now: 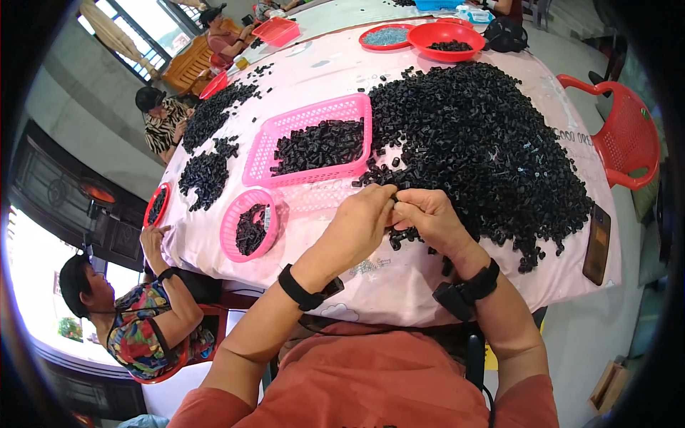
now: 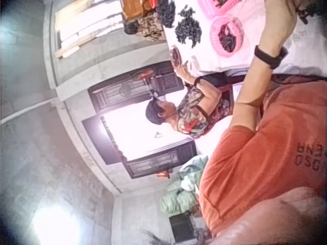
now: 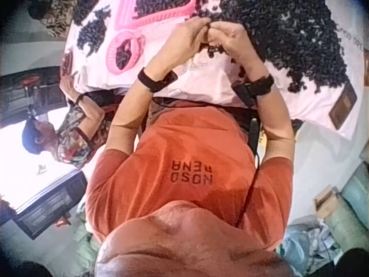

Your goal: Sorting and assembling small black plastic shoe components at a large table.

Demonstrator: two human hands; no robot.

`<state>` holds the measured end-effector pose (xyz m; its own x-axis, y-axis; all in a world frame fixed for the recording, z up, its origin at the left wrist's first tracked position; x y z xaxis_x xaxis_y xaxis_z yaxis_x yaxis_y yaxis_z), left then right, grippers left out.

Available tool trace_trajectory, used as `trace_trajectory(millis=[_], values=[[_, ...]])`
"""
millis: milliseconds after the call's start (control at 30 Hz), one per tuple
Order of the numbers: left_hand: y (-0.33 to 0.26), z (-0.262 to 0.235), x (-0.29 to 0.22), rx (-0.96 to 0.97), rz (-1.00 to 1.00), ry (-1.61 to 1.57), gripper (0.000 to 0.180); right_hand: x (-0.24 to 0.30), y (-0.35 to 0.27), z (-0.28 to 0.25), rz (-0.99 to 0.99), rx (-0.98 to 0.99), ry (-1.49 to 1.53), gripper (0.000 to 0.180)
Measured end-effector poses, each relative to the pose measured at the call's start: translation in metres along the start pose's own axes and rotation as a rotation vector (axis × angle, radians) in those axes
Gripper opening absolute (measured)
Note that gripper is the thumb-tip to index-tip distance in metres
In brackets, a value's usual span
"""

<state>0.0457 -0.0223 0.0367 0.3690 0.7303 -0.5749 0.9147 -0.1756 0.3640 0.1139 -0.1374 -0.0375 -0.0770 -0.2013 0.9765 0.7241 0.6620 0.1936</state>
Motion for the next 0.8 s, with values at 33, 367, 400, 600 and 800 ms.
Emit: trace_trajectory(millis=[33, 367, 400, 600, 800], values=[[-0.001, 0.0, 0.003, -0.026, -0.017, -0.009, 0.024, 0.001, 0.0, 0.001, 0.004, 0.007, -0.008, 0.017], [-0.001, 0.01, 0.009, -0.165, -0.098, 0.081, 0.013, 0.019, -0.005, 0.003, -0.212, -0.238, -0.365, 0.015], [0.0, 0.011, 0.009, -0.163, -0.096, 0.08, 0.013, 0.019, -0.005, 0.003, -0.211, -0.241, -0.365, 0.015], [-0.001, 0.012, 0.012, -0.151, -0.201, -0.025, 0.015, 0.015, -0.005, 0.002, -0.228, -0.233, -0.412, 0.016], [-0.001, 0.006, 0.002, 0.003, -0.056, 0.154, 0.02, -0.003, -0.001, -0.001, -0.025, -0.091, -0.09, 0.018]])
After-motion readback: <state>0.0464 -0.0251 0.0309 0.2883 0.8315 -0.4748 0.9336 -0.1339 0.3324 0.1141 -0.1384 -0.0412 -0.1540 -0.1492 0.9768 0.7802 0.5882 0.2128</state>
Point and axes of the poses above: each hand's wrist, its own y-axis towards the middle knuckle, its own z-axis out of the palm, x = y × z, the point moved 5 cm from there along y, towards the middle knuckle, and after that the axes turned 6 degrees about -y, right-handed, at the moved point
